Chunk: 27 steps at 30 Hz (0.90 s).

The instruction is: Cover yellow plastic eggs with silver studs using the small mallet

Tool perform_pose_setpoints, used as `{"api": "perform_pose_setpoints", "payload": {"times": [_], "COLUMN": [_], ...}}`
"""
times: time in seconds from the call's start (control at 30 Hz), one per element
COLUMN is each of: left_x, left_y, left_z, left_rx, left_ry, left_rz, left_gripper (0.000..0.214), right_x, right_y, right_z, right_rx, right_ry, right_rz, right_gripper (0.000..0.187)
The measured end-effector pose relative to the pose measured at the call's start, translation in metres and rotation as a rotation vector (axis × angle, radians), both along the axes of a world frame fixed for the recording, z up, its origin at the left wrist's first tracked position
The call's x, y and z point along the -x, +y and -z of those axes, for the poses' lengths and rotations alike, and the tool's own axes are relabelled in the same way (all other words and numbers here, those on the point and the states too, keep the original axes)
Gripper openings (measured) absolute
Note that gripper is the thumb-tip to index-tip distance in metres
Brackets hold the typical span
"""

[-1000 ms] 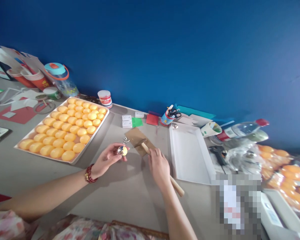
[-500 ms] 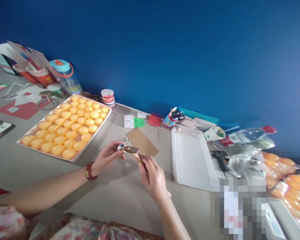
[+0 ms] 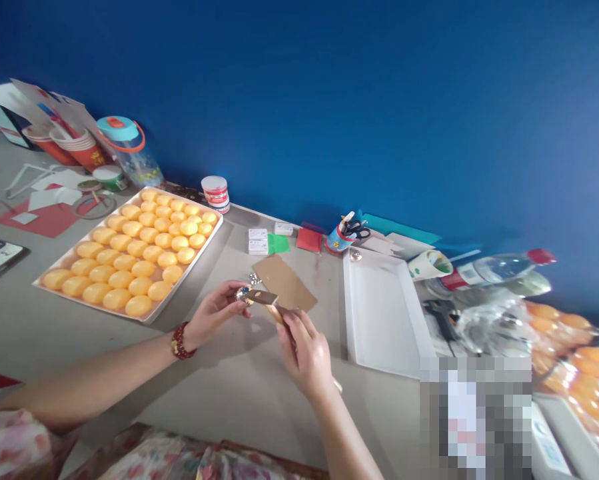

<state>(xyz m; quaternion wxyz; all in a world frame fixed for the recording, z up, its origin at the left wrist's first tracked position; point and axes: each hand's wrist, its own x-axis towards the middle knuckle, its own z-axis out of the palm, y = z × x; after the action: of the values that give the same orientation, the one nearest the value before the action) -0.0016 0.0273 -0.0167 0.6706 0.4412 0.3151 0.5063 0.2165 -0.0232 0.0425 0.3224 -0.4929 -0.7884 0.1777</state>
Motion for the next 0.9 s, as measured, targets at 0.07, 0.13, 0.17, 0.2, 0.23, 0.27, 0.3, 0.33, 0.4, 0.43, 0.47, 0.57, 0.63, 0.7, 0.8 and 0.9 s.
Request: {"api": "perform_pose_setpoints", "payload": {"times": [0.07, 0.13, 0.17, 0.2, 0.23, 0.27, 0.3, 0.33, 0.4, 0.43, 0.47, 0.57, 0.63, 0.7, 0.8, 0.9], "left_x": [-0.0002, -0.0002, -0.0001, 0.0001, 0.0003, 0.0005, 0.0007, 0.0008, 0.0011, 0.0012, 0.0012, 0.0012, 0.0012, 0.0012, 0.0010, 0.0003], "left_y": [-0.0004, -0.0008, -0.0009, -0.0010, -0.0011, -0.0012, -0.0012, -0.0011, -0.0010, -0.0010, -0.0010, -0.0010, -0.0012, -0.0013, -0.0018, -0.0022], "left_z": [-0.0006, -0.0008, -0.0007, -0.0004, -0.0001, 0.0001, 0.0003, 0.0004, 0.0000, -0.0004, -0.0008, -0.0017, -0.0020, -0.0026, -0.0045, -0.0066], "left_rx": [-0.022, -0.039, -0.046, -0.053, -0.058, -0.062, -0.063, -0.064, -0.062, -0.061, -0.059, -0.055, -0.056, -0.054, -0.034, -0.019], "left_ry": [0.018, 0.030, 0.033, 0.034, 0.033, 0.033, 0.033, 0.032, 0.026, 0.025, 0.027, 0.040, 0.044, 0.044, 0.048, 0.051], "left_rz": [-0.005, -0.018, -0.022, -0.021, -0.019, -0.018, -0.016, -0.017, -0.023, -0.025, -0.027, -0.027, -0.027, -0.029, -0.041, -0.043], "left_gripper": [0.034, 0.035, 0.036, 0.036, 0.037, 0.038, 0.038, 0.038, 0.037, 0.037, 0.037, 0.039, 0.038, 0.037, 0.036, 0.038], "right_x": [-0.0003, -0.0006, -0.0006, -0.0006, -0.0004, -0.0001, 0.0003, 0.0007, 0.0013, 0.0014, 0.0013, 0.0011, 0.0015, 0.0022, 0.0025, 0.0020], "right_y": [0.0000, 0.0000, 0.0001, 0.0001, 0.0002, 0.0003, 0.0005, 0.0007, 0.0007, 0.0005, 0.0002, -0.0007, -0.0008, -0.0004, -0.0003, -0.0006], "right_z": [0.0005, 0.0002, -0.0003, -0.0008, -0.0013, -0.0016, -0.0019, -0.0019, -0.0016, -0.0014, -0.0013, -0.0015, -0.0019, -0.0022, -0.0024, -0.0018], "right_rx": [-0.001, -0.006, -0.014, -0.024, -0.034, -0.037, -0.033, -0.024, -0.008, -0.006, -0.010, -0.013, 0.005, 0.021, 0.016, 0.022], "right_ry": [-0.019, -0.036, -0.027, -0.010, 0.004, 0.006, -0.003, -0.023, -0.066, -0.071, -0.062, -0.024, -0.039, -0.065, -0.040, -0.028], "right_rz": [-0.011, -0.021, -0.017, -0.005, 0.006, 0.009, 0.004, -0.005, -0.025, -0.027, -0.021, -0.009, -0.016, -0.024, -0.011, -0.004], "right_gripper": [0.026, 0.025, 0.026, 0.027, 0.028, 0.028, 0.028, 0.027, 0.027, 0.026, 0.026, 0.025, 0.025, 0.025, 0.025, 0.026]}}
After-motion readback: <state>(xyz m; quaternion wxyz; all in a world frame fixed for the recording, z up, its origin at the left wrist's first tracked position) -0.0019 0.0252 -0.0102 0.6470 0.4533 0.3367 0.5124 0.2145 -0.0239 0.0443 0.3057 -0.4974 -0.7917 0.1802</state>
